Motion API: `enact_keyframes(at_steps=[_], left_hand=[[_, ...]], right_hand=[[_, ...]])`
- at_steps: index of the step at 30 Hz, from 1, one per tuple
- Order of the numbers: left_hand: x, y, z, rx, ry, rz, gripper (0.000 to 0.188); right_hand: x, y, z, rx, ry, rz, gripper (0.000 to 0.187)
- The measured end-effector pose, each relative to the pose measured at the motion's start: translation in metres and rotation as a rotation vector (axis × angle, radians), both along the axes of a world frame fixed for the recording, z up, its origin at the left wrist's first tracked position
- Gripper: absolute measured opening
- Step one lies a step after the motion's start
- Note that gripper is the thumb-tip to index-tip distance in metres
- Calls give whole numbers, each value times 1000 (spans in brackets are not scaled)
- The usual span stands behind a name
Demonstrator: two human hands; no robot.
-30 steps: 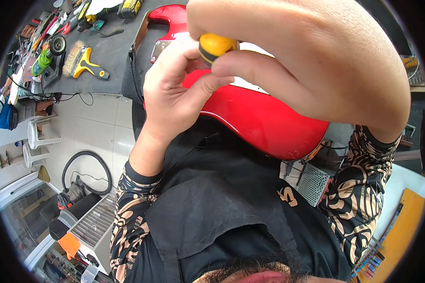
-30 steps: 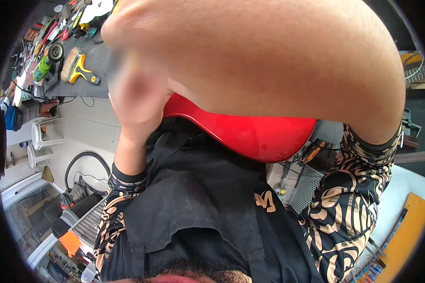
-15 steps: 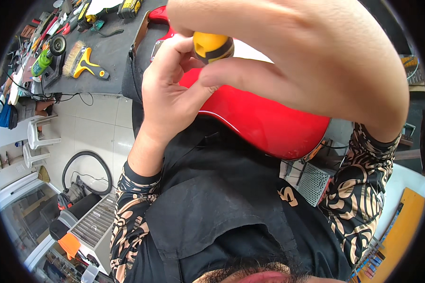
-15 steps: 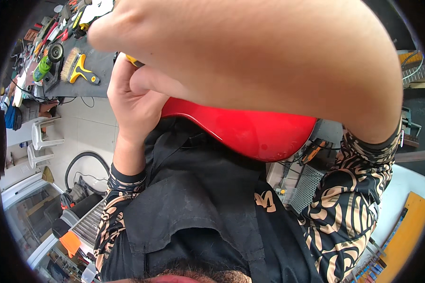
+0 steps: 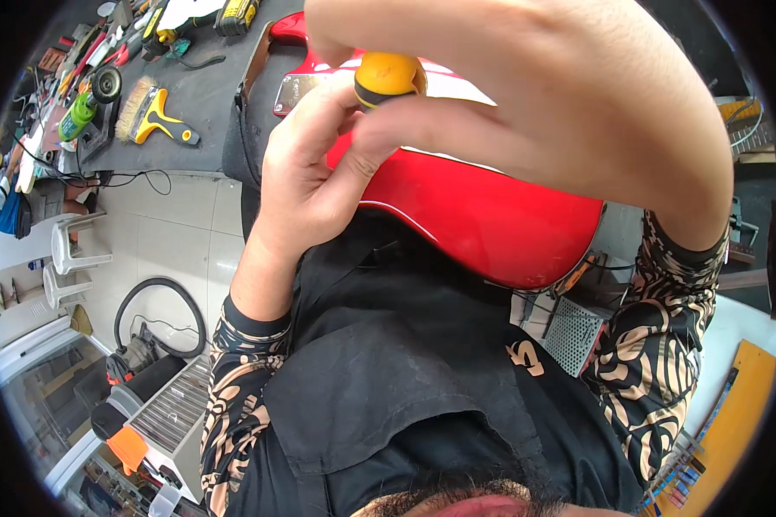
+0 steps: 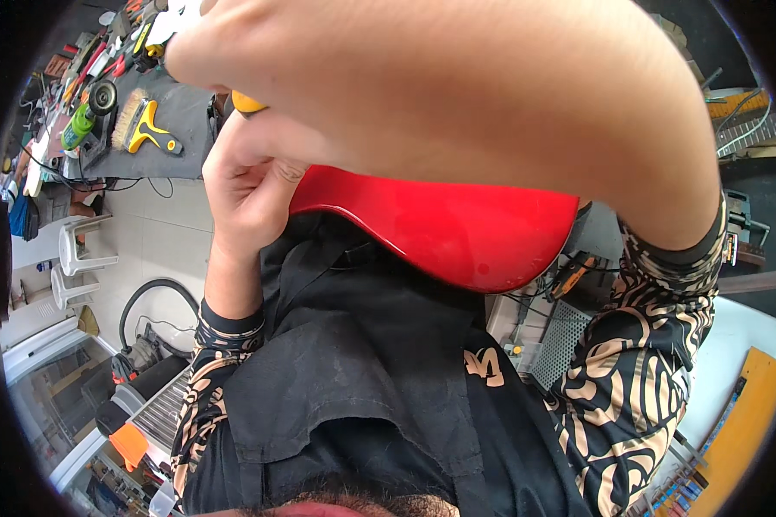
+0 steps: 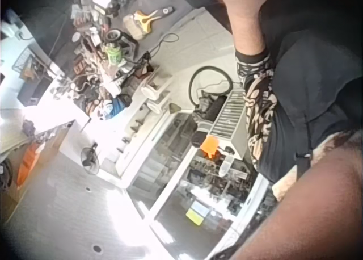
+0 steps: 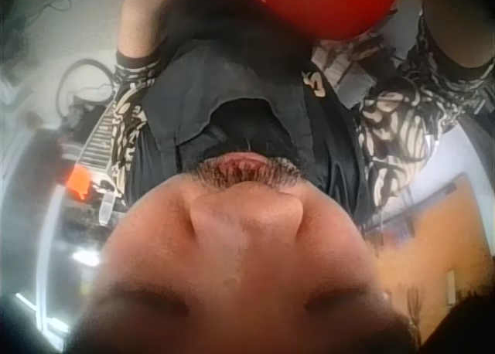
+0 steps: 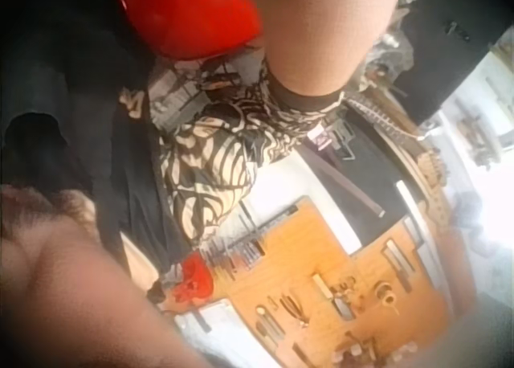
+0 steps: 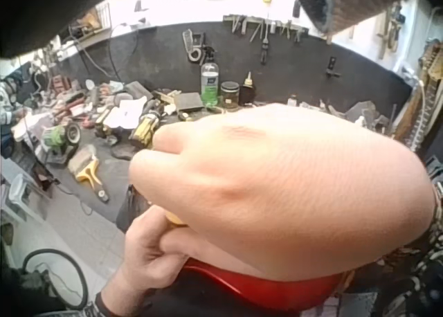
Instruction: The person sands a small wooden piece, then places a white pickguard onto a red electric guitar body. They secure the pickguard using a screwdriver and screws, then flip the guitar to attach a bridge pickup with a cordless drill. The workspace is cluttered with tools and guitar parts.
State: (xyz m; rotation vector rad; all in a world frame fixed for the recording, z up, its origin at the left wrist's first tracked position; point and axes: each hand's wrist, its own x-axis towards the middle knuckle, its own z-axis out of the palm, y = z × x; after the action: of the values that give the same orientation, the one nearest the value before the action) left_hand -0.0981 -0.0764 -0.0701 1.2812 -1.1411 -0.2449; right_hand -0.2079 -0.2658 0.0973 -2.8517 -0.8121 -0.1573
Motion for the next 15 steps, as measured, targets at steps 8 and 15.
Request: enact_keyframes(at_steps=[8, 15], left_hand=[[-1, -8, -3, 36, -51, -16, 44], [11, -7, 15, -481, 334, 11, 36]], right_hand=[[2, -10, 13, 36, 9, -2, 47], [59, -78, -3, 592, 107, -356, 47]])
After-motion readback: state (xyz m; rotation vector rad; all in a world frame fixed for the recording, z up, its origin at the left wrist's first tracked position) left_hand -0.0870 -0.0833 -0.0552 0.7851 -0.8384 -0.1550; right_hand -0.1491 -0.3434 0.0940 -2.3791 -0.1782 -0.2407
